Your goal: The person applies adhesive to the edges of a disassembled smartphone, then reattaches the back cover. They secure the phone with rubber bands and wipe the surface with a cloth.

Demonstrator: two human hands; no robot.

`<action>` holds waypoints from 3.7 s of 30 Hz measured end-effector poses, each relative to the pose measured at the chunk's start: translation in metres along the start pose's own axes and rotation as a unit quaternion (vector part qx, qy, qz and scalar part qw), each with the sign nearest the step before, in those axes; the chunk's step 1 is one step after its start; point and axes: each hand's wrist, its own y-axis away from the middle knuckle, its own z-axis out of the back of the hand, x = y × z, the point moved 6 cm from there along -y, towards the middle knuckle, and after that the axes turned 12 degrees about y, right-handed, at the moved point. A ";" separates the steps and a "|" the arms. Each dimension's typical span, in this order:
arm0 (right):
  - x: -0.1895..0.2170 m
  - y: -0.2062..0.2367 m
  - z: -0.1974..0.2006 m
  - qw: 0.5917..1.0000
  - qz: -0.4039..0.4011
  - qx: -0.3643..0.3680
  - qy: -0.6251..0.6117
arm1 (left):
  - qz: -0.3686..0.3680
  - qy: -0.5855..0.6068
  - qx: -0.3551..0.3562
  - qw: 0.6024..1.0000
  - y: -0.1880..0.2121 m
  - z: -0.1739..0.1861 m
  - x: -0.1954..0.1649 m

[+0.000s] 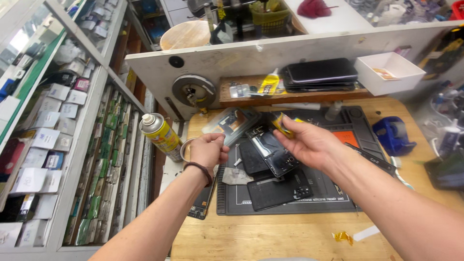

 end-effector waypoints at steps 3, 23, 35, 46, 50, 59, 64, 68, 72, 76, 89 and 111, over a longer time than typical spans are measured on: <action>-0.024 -0.013 -0.034 0.994 -0.061 0.017 0.089 | 0.117 0.182 0.089 0.972 -0.003 0.010 0.004; -0.071 -0.038 -0.127 0.965 -0.029 0.085 0.245 | 0.121 0.259 0.129 0.949 -0.027 0.047 0.000; -0.103 -0.055 -0.165 0.320 0.328 0.038 0.888 | 0.066 0.213 0.030 0.974 -0.056 0.088 0.011; -0.046 -0.062 -0.133 0.875 0.172 -0.038 0.451 | 0.092 0.107 0.148 0.979 -0.016 0.065 0.006; -0.034 -0.035 -0.120 0.963 0.078 -0.005 0.259 | 0.094 0.081 0.183 0.975 0.008 0.032 0.006; -0.008 0.012 -0.085 0.948 0.114 -0.027 0.296 | 0.099 0.046 0.187 0.976 0.037 -0.028 0.019; 0.004 0.019 -0.068 0.939 0.121 -0.026 0.322 | 0.088 0.046 0.177 0.979 0.045 -0.048 0.020; 0.007 0.019 -0.061 0.940 0.129 -0.011 0.316 | 0.083 0.047 0.166 0.981 0.050 -0.057 0.020; 0.010 0.018 -0.059 0.944 0.127 -0.004 0.304 | 0.081 0.047 0.154 0.984 0.053 -0.059 0.019; 0.013 0.019 -0.059 0.943 0.128 -0.002 0.308 | 0.080 0.047 0.149 0.984 0.054 -0.059 0.016; 0.014 0.020 -0.061 0.943 0.131 -0.016 0.304 | 0.080 0.042 0.155 0.984 0.055 -0.060 0.009; 0.006 0.009 -0.079 0.820 0.190 0.040 0.538 | -0.077 -0.158 0.197 0.965 0.030 -0.019 -0.030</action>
